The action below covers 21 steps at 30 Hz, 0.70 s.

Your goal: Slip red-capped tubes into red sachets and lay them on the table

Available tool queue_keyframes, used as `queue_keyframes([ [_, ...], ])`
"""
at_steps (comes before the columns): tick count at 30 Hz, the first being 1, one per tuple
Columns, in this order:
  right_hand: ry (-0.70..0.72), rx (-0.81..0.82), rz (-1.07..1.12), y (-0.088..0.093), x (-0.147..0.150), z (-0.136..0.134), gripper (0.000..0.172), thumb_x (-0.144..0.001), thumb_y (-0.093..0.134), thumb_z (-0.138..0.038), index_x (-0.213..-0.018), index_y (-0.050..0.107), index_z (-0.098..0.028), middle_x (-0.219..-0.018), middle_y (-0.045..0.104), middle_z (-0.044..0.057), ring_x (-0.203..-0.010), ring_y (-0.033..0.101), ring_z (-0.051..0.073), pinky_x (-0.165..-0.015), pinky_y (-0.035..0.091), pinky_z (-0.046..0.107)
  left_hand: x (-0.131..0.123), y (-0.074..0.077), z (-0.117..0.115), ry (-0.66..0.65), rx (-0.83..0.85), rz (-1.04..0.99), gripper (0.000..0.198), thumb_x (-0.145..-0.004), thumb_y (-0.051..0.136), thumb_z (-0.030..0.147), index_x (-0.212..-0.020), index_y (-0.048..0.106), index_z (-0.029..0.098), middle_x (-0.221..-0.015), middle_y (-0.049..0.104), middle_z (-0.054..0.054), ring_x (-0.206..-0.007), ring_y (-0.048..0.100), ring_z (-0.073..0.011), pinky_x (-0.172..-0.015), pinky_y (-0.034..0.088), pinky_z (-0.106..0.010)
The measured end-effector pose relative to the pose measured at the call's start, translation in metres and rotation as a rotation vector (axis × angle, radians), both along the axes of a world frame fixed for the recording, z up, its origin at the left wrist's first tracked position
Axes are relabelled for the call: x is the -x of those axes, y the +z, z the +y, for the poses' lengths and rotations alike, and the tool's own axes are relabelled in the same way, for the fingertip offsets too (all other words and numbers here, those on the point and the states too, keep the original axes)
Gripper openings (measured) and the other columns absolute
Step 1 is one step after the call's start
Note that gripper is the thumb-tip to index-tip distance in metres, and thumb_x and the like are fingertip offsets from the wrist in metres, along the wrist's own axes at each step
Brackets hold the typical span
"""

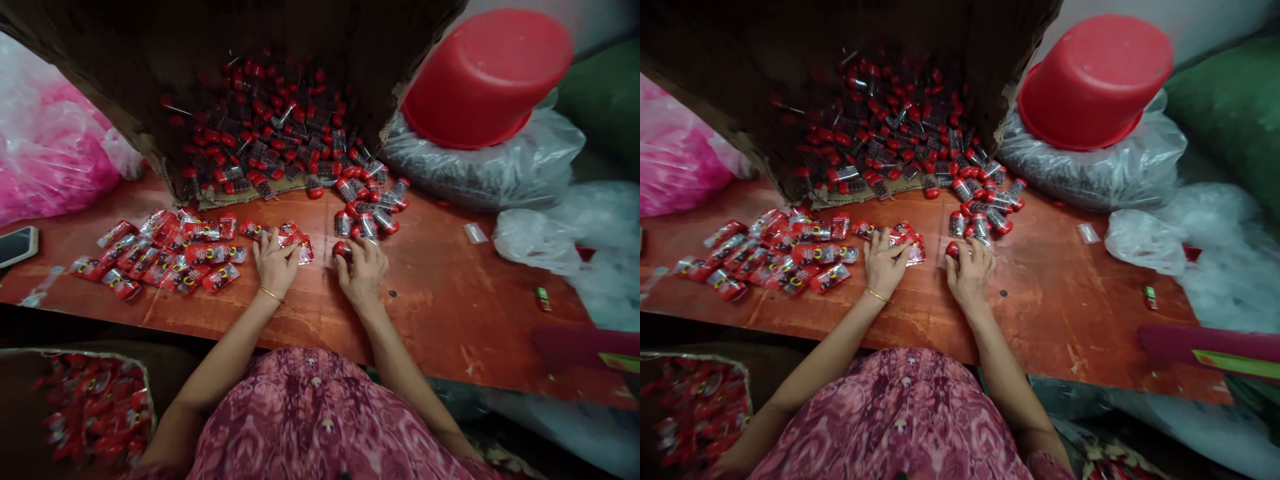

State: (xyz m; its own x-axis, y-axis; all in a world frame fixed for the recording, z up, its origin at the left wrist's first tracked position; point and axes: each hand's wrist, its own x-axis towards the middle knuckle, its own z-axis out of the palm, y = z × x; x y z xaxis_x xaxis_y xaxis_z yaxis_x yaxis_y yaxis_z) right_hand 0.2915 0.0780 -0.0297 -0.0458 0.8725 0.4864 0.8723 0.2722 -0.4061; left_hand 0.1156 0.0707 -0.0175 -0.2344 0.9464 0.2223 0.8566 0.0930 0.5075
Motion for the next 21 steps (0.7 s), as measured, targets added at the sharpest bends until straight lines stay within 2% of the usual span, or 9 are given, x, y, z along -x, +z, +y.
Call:
queue_keyframes([
  [2, 0.098, 0.043, 0.172, 0.009, 0.011, -0.004, 0.032, -0.085, 0.048, -0.039, -0.103, 0.062, -0.016, -0.106, 0.063, 0.013, -0.101, 0.054, 0.025, -0.089, 0.038, 0.041, -0.001, 0.006, -0.004, 0.012, -0.046, -0.031, 0.023, -0.08, 0.056, 0.036, -0.094, 0.072, 0.028, -0.134, 0.05, -0.009, -0.129, 0.038, -0.0336, -0.103, 0.027, -0.056],
  [5, 0.233, 0.277, 0.55, 0.014, 0.035, -0.004, 0.032, -0.081, 0.052, -0.044, -0.095, 0.062, -0.017, -0.085, 0.066, 0.007, -0.077, 0.059, 0.018, -0.072, 0.046, 0.031, -0.003, 0.015, -0.01, -0.019, -0.114, -0.065, 0.022, -0.081, 0.055, 0.035, -0.094, 0.072, 0.028, -0.132, 0.053, -0.007, -0.128, 0.04, -0.0326, -0.103, 0.026, -0.057],
  [7, 0.248, 0.413, 0.772, 0.013, 0.05, -0.001, 0.032, -0.078, 0.054, -0.047, -0.082, 0.062, -0.017, -0.071, 0.063, 0.002, -0.062, 0.055, 0.015, -0.059, 0.045, 0.026, -0.004, 0.017, -0.012, -0.047, -0.154, -0.113, 0.023, -0.081, 0.055, 0.034, -0.096, 0.071, 0.027, -0.13, 0.055, -0.008, -0.127, 0.041, -0.0313, -0.104, 0.027, -0.054],
  [9, 0.238, 0.47, 0.907, 0.011, 0.06, 0.003, 0.033, -0.076, 0.054, -0.048, -0.067, 0.058, -0.017, -0.059, 0.056, -0.001, -0.053, 0.05, 0.012, -0.052, 0.041, 0.024, -0.003, 0.016, -0.012, -0.051, -0.185, -0.231, 0.029, -0.081, 0.055, 0.035, -0.103, 0.068, 0.023, -0.128, 0.057, -0.01, -0.122, 0.047, -0.0279, -0.102, 0.033, -0.046],
  [12, 0.229, 0.555, 1.017, 0.008, 0.064, 0.007, 0.036, -0.074, 0.051, -0.051, -0.061, 0.054, -0.018, -0.052, 0.052, -0.003, -0.048, 0.047, 0.011, -0.048, 0.04, 0.023, -0.001, 0.011, -0.007, -0.009, -0.109, -0.513, 0.036, -0.079, 0.055, 0.04, -0.105, 0.064, 0.016, -0.104, 0.068, -0.011, -0.092, 0.063, -0.0202, -0.08, 0.048, -0.03],
  [14, 0.227, 0.638, 1.045, 0.006, 0.063, 0.008, 0.038, -0.074, 0.048, -0.054, -0.061, 0.055, -0.019, -0.05, 0.053, -0.002, -0.045, 0.047, 0.012, -0.047, 0.04, 0.024, 0.001, 0.009, -0.002, 0.009, 0.032, -0.622, 0.032, -0.078, 0.055, 0.042, -0.088, 0.067, 0.014, -0.076, 0.07, -0.006, -0.065, 0.062, -0.0154, -0.06, 0.046, -0.024],
  [17, 0.169, 0.66, 0.935, 0.001, 0.057, 0.01, 0.039, -0.076, 0.045, -0.053, -0.06, 0.057, -0.019, -0.048, 0.053, -0.002, -0.044, 0.047, 0.012, -0.046, 0.038, 0.024, 0.002, 0.01, 0.005, -0.02, 0.186, -0.46, 0.03, -0.077, 0.053, 0.04, -0.069, 0.065, 0.014, -0.057, 0.063, -0.002, -0.053, 0.055, -0.0141, -0.052, 0.038, -0.023],
  [19, 0.104, 0.568, 0.818, -0.001, 0.051, 0.014, 0.036, -0.077, 0.046, -0.049, -0.066, 0.062, -0.019, -0.052, 0.055, -0.001, -0.048, 0.048, 0.013, -0.048, 0.037, 0.024, 0.001, 0.014, 0.008, -0.058, 0.247, -0.232, 0.031, -0.079, 0.05, 0.039, -0.069, 0.065, 0.014, -0.061, 0.064, -0.005, -0.06, 0.058, -0.0169, -0.056, 0.038, -0.025],
  [21, 0.071, 0.466, 0.793, -0.001, 0.045, 0.018, 0.032, -0.078, 0.047, -0.047, -0.073, 0.064, -0.02, -0.058, 0.059, -0.001, -0.05, 0.049, 0.013, -0.051, 0.037, 0.025, 0.0, 0.018, 0.01, -0.105, 0.328, -0.046, 0.031, -0.082, 0.047, 0.037, -0.074, 0.066, 0.014, -0.071, 0.068, -0.009, -0.069, 0.061, -0.0207, -0.061, 0.04, -0.028],
])
